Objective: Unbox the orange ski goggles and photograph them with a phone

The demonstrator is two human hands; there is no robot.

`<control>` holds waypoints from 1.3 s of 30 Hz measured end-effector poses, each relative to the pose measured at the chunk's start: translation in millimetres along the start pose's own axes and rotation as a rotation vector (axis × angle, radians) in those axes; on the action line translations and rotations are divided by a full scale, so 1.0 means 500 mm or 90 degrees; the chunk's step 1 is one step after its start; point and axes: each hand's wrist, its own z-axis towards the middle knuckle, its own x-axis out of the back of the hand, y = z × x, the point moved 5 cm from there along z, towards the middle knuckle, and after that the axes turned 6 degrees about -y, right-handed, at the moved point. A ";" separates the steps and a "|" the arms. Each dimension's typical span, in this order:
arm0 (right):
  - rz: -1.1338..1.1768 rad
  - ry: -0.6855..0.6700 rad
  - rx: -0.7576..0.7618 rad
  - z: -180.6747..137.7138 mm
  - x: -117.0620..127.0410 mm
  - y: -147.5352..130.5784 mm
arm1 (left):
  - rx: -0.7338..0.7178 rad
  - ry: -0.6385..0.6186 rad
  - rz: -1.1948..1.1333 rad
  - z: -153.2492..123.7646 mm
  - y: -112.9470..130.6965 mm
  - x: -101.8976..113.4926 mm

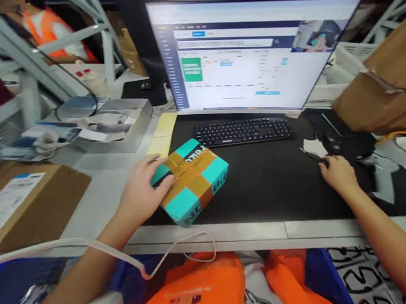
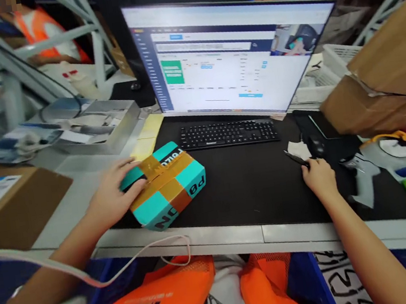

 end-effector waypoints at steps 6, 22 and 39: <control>0.021 0.055 -0.089 -0.017 0.010 0.033 | 0.274 0.172 -0.484 -0.107 -0.109 -0.090; 0.063 0.166 -0.108 -0.115 0.044 0.054 | 0.226 0.131 -0.589 0.023 -0.050 -0.108; 1.209 -0.291 0.150 -0.239 0.142 -0.485 | 0.220 0.104 -0.642 0.098 0.083 -0.120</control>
